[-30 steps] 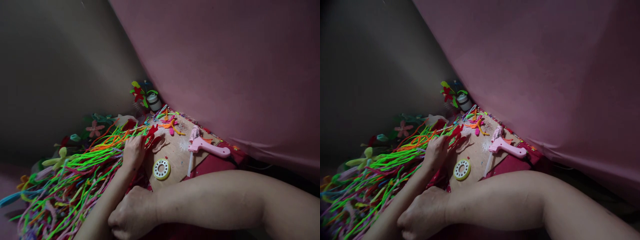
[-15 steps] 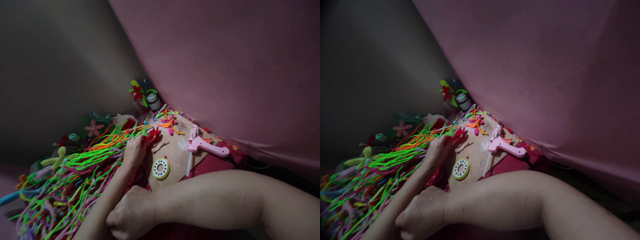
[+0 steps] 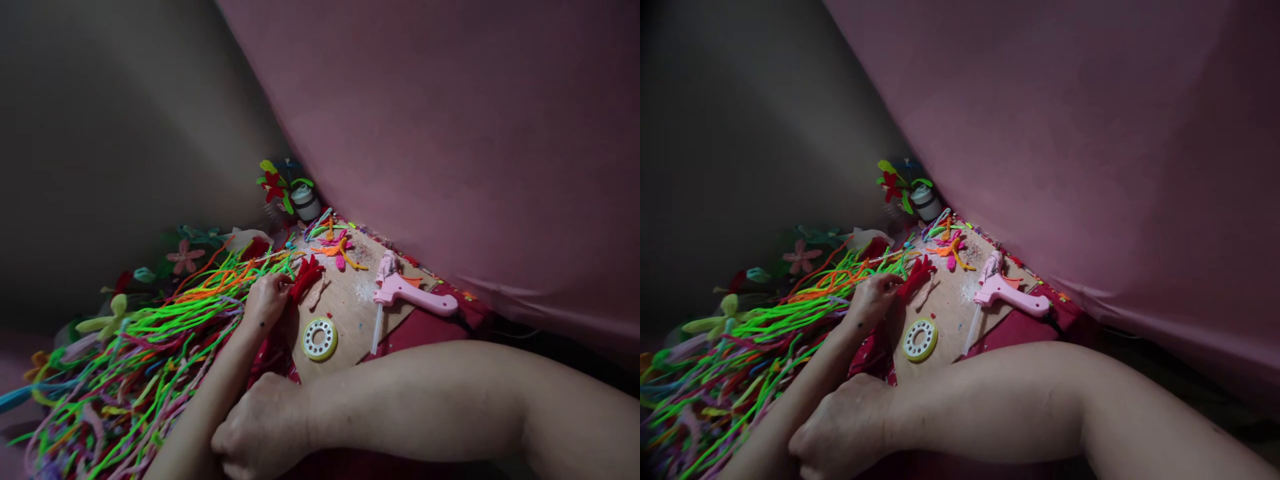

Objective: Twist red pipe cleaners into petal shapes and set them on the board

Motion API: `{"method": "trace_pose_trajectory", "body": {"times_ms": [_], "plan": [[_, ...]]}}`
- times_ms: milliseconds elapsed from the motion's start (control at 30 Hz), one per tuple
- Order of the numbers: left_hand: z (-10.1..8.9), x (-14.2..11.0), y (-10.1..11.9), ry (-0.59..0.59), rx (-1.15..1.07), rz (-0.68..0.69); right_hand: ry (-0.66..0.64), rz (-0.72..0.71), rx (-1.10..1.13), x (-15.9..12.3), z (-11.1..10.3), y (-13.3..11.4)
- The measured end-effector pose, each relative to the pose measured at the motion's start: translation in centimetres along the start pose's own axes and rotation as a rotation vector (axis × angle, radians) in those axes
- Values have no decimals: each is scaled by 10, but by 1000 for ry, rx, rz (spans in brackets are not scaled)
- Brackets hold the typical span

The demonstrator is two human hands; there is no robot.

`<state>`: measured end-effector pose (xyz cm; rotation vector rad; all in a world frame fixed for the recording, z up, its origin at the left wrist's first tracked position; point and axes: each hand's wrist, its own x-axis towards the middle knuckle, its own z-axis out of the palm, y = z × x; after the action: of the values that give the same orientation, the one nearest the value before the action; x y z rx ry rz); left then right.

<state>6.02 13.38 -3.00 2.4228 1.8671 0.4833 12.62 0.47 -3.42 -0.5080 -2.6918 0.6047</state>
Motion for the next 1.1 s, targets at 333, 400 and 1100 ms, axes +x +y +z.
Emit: {"method": "trace_pose_trajectory", "body": {"times_ms": [333,400,1100], "plan": [[-5,-2,-4,65,-205,-76,-21,11,5,0,-2,0],[-9,-5,-2,38,-281,-84,-35,4,15,-1,-3,-1],[-13,-19,8,400,-177,449,-66,-10,8,-3,-7,-4]]}}
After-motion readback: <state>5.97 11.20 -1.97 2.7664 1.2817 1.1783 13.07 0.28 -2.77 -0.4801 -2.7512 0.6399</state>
